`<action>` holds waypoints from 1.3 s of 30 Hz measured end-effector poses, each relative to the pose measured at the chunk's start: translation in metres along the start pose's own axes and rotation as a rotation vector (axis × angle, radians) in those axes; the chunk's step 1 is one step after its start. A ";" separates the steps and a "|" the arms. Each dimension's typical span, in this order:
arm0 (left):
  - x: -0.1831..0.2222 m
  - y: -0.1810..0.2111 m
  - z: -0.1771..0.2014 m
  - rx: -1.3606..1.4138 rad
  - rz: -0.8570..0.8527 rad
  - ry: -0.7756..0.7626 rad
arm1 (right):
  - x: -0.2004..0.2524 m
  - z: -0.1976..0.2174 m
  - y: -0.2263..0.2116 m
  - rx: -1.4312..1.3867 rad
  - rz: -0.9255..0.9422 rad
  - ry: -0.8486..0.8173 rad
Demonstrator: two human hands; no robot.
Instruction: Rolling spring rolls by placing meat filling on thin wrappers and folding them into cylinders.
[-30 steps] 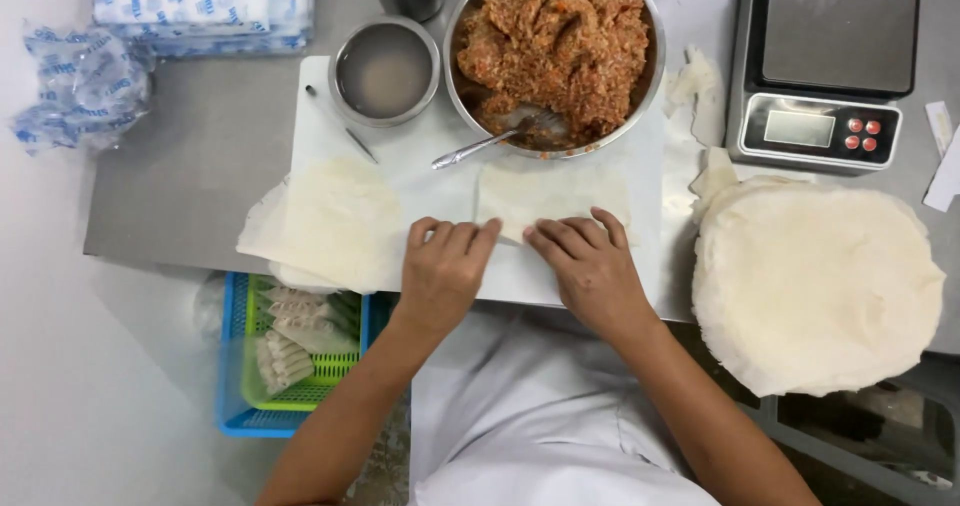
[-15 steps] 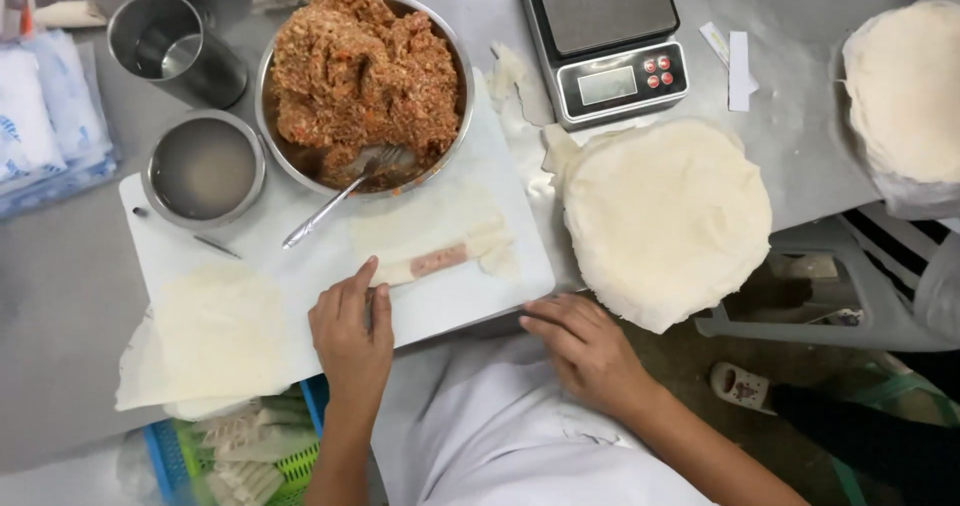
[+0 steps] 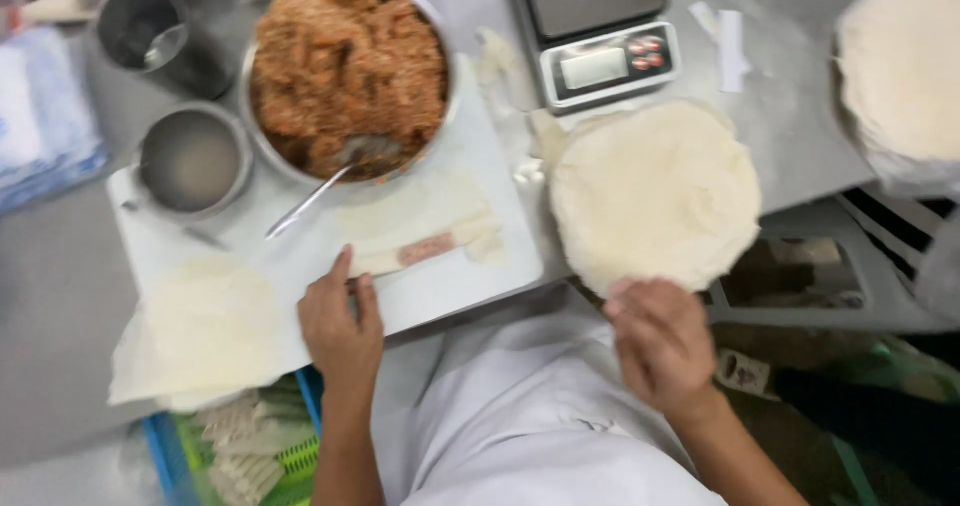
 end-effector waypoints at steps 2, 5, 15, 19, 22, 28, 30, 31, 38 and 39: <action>0.001 0.004 -0.002 0.002 -0.034 -0.002 | 0.004 0.037 0.024 0.139 -0.066 0.115; 0.005 -0.001 -0.006 -0.018 0.001 0.003 | 0.030 0.084 0.079 0.281 -0.268 0.243; 0.002 0.006 -0.001 -0.055 -0.044 -0.001 | 0.382 0.086 0.305 0.148 -1.451 0.390; 0.002 0.004 -0.003 -0.049 -0.054 -0.027 | 0.483 0.062 0.282 0.282 -1.657 -0.126; 0.003 0.003 -0.009 -0.139 -0.050 -0.055 | 0.481 0.081 0.247 0.386 -1.794 -0.083; 0.005 0.004 -0.008 -0.087 -0.058 -0.040 | 0.526 -0.001 0.243 0.363 -2.018 -0.624; 0.003 0.003 -0.009 -0.079 -0.061 -0.023 | 0.549 -0.076 0.252 0.201 -1.912 -0.682; 0.002 0.002 -0.009 -0.060 -0.081 -0.014 | 0.555 -0.122 0.258 0.038 -1.819 -0.725; 0.007 -0.001 -0.008 -0.144 -0.027 0.017 | 0.362 -0.187 0.212 0.358 -0.744 -1.480; 0.007 0.000 -0.007 -0.131 -0.036 0.026 | 0.350 -0.170 0.204 0.341 -0.818 -1.443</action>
Point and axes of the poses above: each hand's wrist, its own x-axis away from the middle knuckle, its own z-axis out of the back of the hand, y = z × x, the point moved 8 cm from there along -x, towards the middle knuckle, and after that the axes turned 3 degrees about y, right-handed, at the moved point
